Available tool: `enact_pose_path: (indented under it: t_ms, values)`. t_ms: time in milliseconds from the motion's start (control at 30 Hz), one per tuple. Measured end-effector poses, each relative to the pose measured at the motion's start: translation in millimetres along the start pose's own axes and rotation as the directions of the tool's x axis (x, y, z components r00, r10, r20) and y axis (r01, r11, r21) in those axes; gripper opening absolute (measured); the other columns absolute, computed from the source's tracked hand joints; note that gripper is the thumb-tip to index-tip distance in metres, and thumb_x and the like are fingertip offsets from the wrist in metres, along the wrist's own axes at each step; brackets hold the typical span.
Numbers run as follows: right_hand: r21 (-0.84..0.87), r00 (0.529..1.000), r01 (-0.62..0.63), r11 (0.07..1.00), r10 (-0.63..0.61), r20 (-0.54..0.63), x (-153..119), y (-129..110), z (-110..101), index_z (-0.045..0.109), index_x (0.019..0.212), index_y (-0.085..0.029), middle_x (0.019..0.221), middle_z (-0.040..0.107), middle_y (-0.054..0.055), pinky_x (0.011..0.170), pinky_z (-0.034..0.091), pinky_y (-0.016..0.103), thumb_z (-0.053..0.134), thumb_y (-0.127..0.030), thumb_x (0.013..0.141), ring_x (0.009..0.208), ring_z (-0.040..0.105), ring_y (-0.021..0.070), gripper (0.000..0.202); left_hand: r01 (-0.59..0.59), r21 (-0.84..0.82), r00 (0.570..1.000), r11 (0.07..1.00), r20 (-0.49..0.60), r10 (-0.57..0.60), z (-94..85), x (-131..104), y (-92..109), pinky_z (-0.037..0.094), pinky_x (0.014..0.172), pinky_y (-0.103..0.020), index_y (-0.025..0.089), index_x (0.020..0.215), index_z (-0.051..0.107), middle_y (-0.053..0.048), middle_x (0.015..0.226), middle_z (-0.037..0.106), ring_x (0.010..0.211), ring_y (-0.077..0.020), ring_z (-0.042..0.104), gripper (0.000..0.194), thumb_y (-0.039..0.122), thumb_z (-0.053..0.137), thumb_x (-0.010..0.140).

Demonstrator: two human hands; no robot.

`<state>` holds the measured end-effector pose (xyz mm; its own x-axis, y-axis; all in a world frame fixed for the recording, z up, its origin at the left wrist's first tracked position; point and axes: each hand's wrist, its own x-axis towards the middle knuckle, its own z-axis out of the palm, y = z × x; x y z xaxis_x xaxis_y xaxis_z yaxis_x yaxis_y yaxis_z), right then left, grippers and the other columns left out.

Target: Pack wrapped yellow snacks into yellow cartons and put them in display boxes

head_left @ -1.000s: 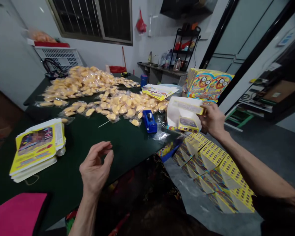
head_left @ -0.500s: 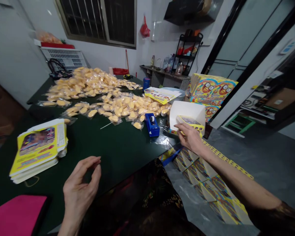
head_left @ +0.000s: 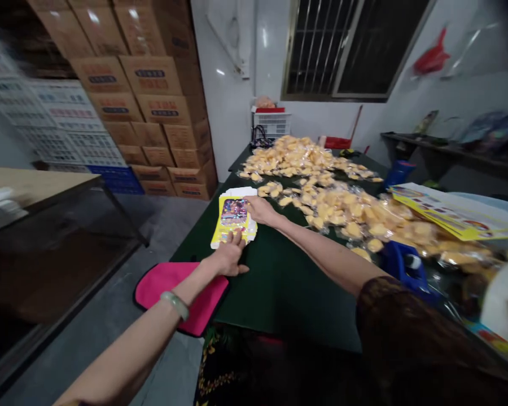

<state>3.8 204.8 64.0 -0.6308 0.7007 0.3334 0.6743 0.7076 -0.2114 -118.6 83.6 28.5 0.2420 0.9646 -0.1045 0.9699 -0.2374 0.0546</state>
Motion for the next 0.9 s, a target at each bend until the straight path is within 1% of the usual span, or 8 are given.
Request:
enact_pose_path:
  t_ms: [233, 333, 467, 567, 667, 700, 800, 900]
  values:
    - [-0.167, 0.981, -0.046, 0.985, 0.076, 0.179, 73, -10, 32, 0.057, 0.117, -0.004, 0.124, 0.057, 0.027, 0.098, 0.036, 0.046, 0.071, -0.058, 0.067, 0.117, 0.052, 0.0378, 0.075, -0.040, -0.114, 0.994, 0.993, -0.105, 0.028, 11.3, -12, 1, 0.036, 0.099, -0.065, 0.008, 0.133, 0.046, -0.029, 0.148, 0.029, 0.136, -0.0499, 0.026, 0.079, 0.019, 0.073, 0.060]
    - [-0.211, 0.974, -0.053, 0.976, 0.097, 0.204, 90, -13, 16, 0.061, 0.110, -0.005, 0.118, 0.061, 0.025, 0.095, 0.038, 0.043, 0.081, -0.053, 0.055, 0.113, 0.054, 0.0374, 0.076, -0.077, -0.168, 0.983, 0.983, -0.178, 0.047, 16.9, -13, -2, 0.037, 0.094, -0.069, 0.009, 0.128, 0.051, -0.031, 0.143, 0.036, 0.132, -0.0529, 0.031, 0.081, 0.015, 0.078, 0.051]
    - [-0.202, 0.978, -0.020, 0.979, 0.061, 0.200, 90, -18, -23, 0.066, 0.098, -0.012, 0.105, 0.068, 0.015, 0.078, 0.043, 0.032, 0.078, -0.040, 0.064, 0.097, 0.061, 0.0279, 0.045, -0.154, -0.238, 0.943, 0.959, -0.325, 0.070, 21.1, -15, -11, 0.043, 0.097, -0.059, 0.014, 0.117, 0.061, -0.024, 0.137, 0.048, 0.129, -0.0463, 0.042, 0.074, 0.010, 0.081, 0.046]
    - [-0.175, 0.988, 0.034, 0.984, -0.006, 0.157, 60, -17, -57, 0.065, 0.091, -0.016, 0.096, 0.068, 0.009, 0.069, 0.040, 0.027, 0.072, -0.038, 0.072, 0.088, 0.061, 0.0216, 0.030, -0.162, -0.289, 0.860, 0.944, -0.511, -0.009, 9.6, -24, -14, 0.038, 0.105, -0.053, 0.017, 0.127, 0.053, -0.019, 0.142, 0.044, 0.134, -0.0358, 0.039, 0.061, 0.019, 0.070, 0.069]
    - [-0.056, 0.972, 0.149, 0.987, -0.136, 0.192, 4, -17, -82, 0.062, 0.079, -0.017, 0.080, 0.065, 0.001, 0.062, 0.039, 0.024, 0.071, -0.036, 0.074, 0.074, 0.057, 0.0155, 0.021, -0.200, -0.441, 0.688, 0.875, -0.699, -0.195, -7.5, -39, -7, 0.032, 0.109, -0.054, 0.016, 0.139, 0.038, -0.020, 0.143, 0.039, 0.137, -0.0338, 0.035, 0.070, 0.037, 0.065, 0.077]
    - [0.041, 0.949, 0.234, 0.971, -0.237, 0.207, -18, -19, -88, 0.059, 0.075, -0.017, 0.077, 0.063, 0.000, 0.061, 0.039, 0.024, 0.071, -0.034, 0.075, 0.071, 0.056, 0.0141, 0.021, -0.256, -0.509, 0.686, 0.822, -0.695, -0.217, -11.7, -44, -2, 0.034, 0.108, -0.053, 0.015, 0.138, 0.038, -0.020, 0.140, 0.043, 0.134, -0.0342, 0.039, 0.076, 0.042, 0.069, 0.073]
    - [0.288, 0.830, 0.504, 0.814, -0.549, 0.100, -80, -28, -94, 0.050, 0.065, -0.018, 0.084, 0.062, 0.002, 0.071, 0.044, 0.028, 0.069, -0.029, 0.077, 0.079, 0.056, 0.0153, 0.025, -0.428, -0.673, 0.842, 0.603, -0.539, -0.004, -14.8, -50, 17, 0.041, 0.103, -0.049, 0.016, 0.128, 0.050, -0.015, 0.127, 0.056, 0.121, -0.0339, 0.052, 0.086, 0.049, 0.080, 0.055]
    - [0.339, 0.754, 0.628, 0.701, -0.656, -0.040, -128, -33, -91, 0.049, 0.065, -0.019, 0.100, 0.063, 0.007, 0.089, 0.044, 0.037, 0.065, -0.022, 0.081, 0.100, 0.054, 0.0201, 0.022, -0.505, -0.751, 0.858, 0.426, -0.493, 0.148, -6.9, -47, 37, 0.045, 0.098, -0.043, 0.017, 0.122, 0.056, -0.012, 0.120, 0.061, 0.114, -0.0320, 0.056, 0.086, 0.048, 0.085, 0.046]
